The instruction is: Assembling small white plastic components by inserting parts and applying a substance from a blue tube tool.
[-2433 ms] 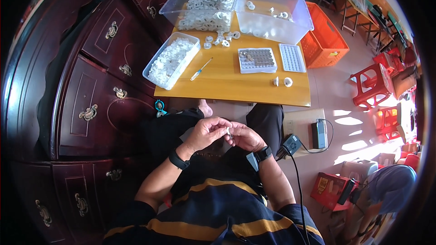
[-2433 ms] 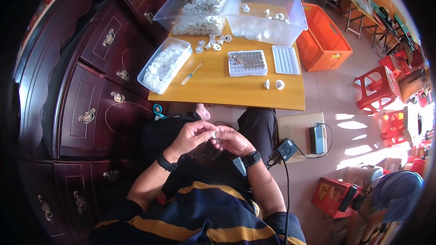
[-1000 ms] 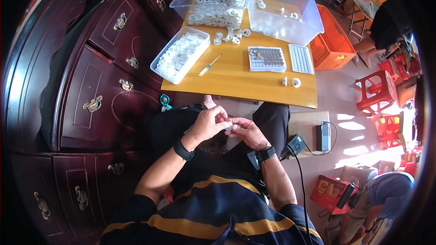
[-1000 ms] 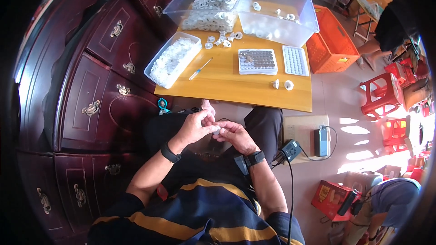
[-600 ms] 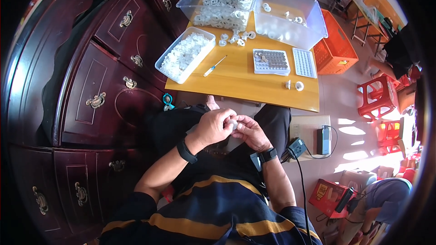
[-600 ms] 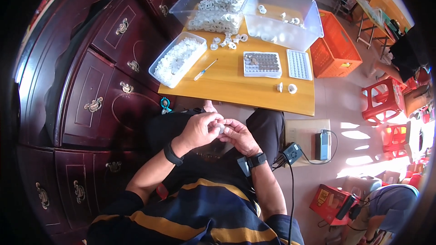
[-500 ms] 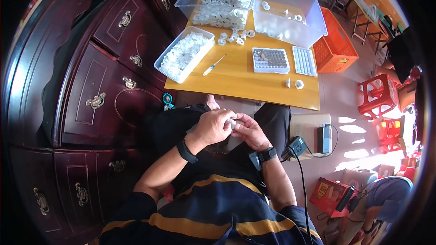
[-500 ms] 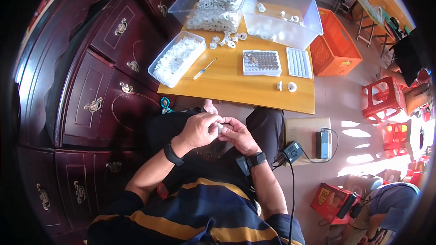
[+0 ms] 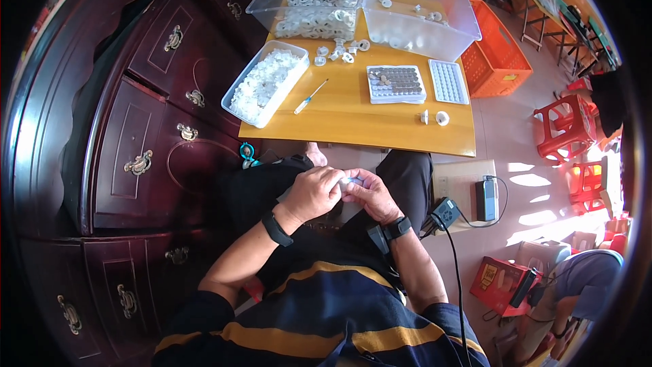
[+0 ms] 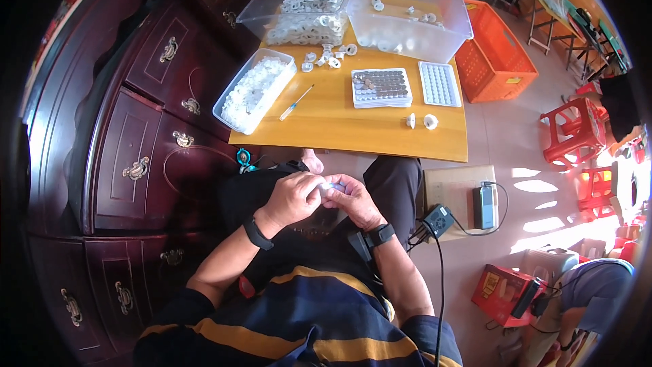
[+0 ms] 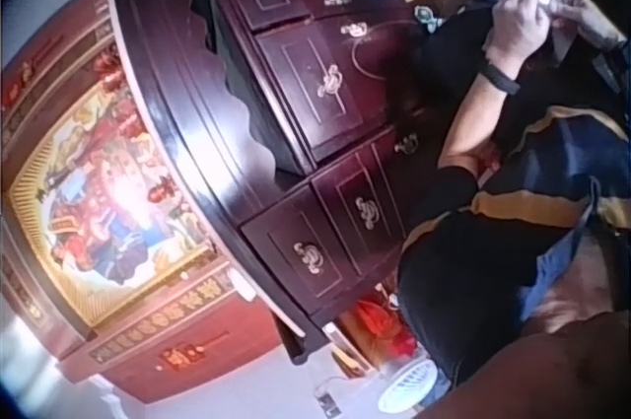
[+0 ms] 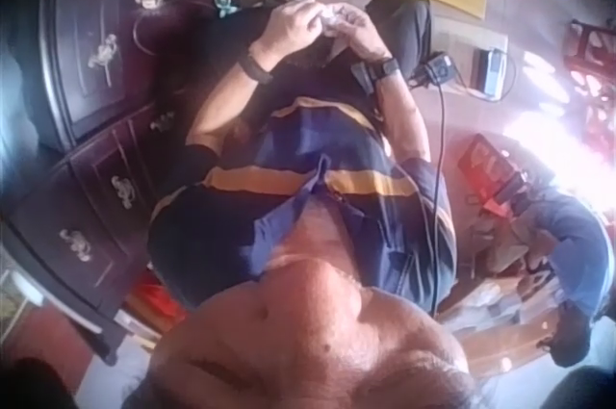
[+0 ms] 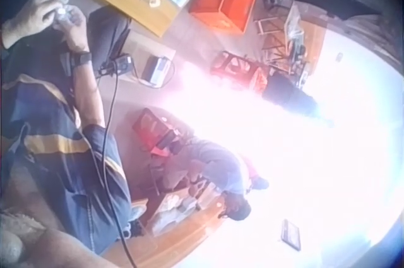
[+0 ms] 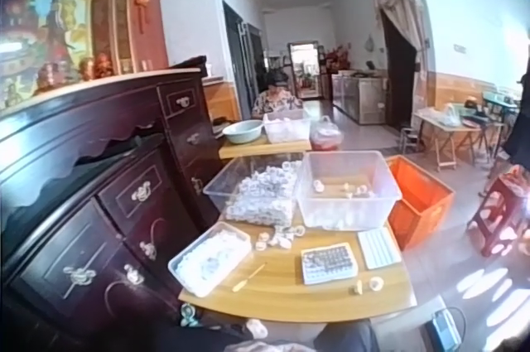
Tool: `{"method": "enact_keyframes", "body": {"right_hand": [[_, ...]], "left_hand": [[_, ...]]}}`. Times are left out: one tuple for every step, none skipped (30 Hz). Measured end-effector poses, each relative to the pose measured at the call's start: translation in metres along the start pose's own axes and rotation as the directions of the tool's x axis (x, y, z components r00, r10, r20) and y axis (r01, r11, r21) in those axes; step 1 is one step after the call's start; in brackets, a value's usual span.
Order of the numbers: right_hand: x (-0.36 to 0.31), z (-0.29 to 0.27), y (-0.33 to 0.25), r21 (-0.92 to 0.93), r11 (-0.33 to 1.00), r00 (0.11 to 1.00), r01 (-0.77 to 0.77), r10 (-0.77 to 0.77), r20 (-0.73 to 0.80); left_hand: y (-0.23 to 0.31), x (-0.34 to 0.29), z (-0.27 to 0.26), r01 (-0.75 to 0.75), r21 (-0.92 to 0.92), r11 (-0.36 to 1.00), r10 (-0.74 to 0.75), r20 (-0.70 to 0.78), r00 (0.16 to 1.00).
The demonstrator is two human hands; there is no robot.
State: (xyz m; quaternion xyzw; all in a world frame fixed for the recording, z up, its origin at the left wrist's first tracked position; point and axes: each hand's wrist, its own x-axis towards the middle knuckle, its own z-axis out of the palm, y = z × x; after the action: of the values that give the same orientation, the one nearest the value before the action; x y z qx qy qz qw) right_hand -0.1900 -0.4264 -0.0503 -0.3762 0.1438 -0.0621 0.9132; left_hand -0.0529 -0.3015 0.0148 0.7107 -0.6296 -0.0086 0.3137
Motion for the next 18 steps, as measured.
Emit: {"method": "enact_keyframes", "body": {"right_hand": [[0.000,0.001,0.000,-0.002,1.000,1.000,0.006,-0.006,-0.003],[0.000,0.002,0.000,-0.005,1.000,1.000,0.011,-0.011,-0.005],[0.000,0.002,0.000,-0.004,1.000,1.000,0.012,-0.012,-0.007],[0.000,0.002,0.001,-0.020,1.000,1.000,0.011,-0.011,-0.001],[0.001,0.001,0.002,-0.037,0.999,1.000,0.010,-0.010,0.006],[0.001,0.001,0.004,-0.037,0.999,1.000,0.011,-0.011,0.005],[0.001,0.000,0.006,-0.061,0.997,0.999,0.038,-0.038,0.005],[0.002,-0.001,0.007,-0.085,0.994,0.998,0.065,-0.065,0.007],[0.002,-0.001,0.007,-0.085,0.994,0.998,0.066,-0.065,0.006],[0.002,0.000,0.007,-0.091,0.994,0.998,0.055,-0.053,0.017],[0.002,0.000,0.007,-0.096,0.994,0.999,0.044,-0.041,0.027],[0.002,0.000,0.007,-0.095,0.994,0.999,0.044,-0.041,0.026],[0.002,0.001,0.007,-0.086,0.995,0.999,0.043,-0.040,0.026],[0.001,0.001,0.006,-0.076,0.996,0.999,0.041,-0.039,0.027],[0.001,0.002,0.005,-0.076,0.996,0.999,0.041,-0.039,0.026],[0.001,0.004,0.003,-0.066,0.997,0.999,0.037,-0.036,0.018],[0.001,0.004,0.003,-0.056,0.998,0.999,0.032,-0.032,0.011],[0.001,0.003,0.003,-0.055,0.998,0.999,0.033,-0.033,0.009]], "left_hand": [[-0.001,-0.001,0.001,-0.001,0.000,1.000,0.001,0.002,1.000],[-0.002,-0.001,0.002,0.003,-0.015,1.000,-0.003,-0.008,1.000],[-0.003,-0.001,0.002,0.006,-0.030,1.000,-0.007,-0.019,1.000],[-0.002,-0.002,0.002,0.005,-0.030,1.000,-0.005,-0.017,1.000],[-0.001,-0.002,0.001,0.021,-0.040,0.999,-0.021,-0.007,1.000],[0.000,-0.002,0.000,0.036,-0.049,0.998,-0.036,0.004,0.999],[0.000,-0.002,0.000,0.035,-0.050,0.998,-0.035,0.004,0.999],[0.000,-0.002,0.001,0.044,-0.068,0.997,-0.045,-0.015,0.999],[-0.001,-0.002,0.002,0.053,-0.086,0.995,-0.057,-0.034,0.998],[-0.002,-0.003,0.002,0.054,-0.086,0.995,-0.057,-0.034,0.998],[-0.004,-0.003,0.003,0.049,-0.095,0.994,-0.053,-0.043,0.998],[-0.004,-0.003,0.003,0.043,-0.104,0.994,-0.049,-0.052,0.997],[-0.005,-0.002,0.001,0.043,-0.106,0.993,-0.049,-0.050,0.998],[-0.005,-0.002,-0.001,0.056,-0.117,0.992,-0.059,-0.020,0.998],[-0.004,-0.002,-0.004,0.069,-0.127,0.989,-0.069,0.010,0.998],[-0.003,-0.001,-0.006,0.070,-0.128,0.989,-0.069,0.011,0.998],[-0.001,-0.001,-0.007,0.075,-0.111,0.991,-0.074,0.015,0.997],[0.000,0.000,-0.009,0.078,-0.094,0.992,-0.077,0.018,0.997]]}}
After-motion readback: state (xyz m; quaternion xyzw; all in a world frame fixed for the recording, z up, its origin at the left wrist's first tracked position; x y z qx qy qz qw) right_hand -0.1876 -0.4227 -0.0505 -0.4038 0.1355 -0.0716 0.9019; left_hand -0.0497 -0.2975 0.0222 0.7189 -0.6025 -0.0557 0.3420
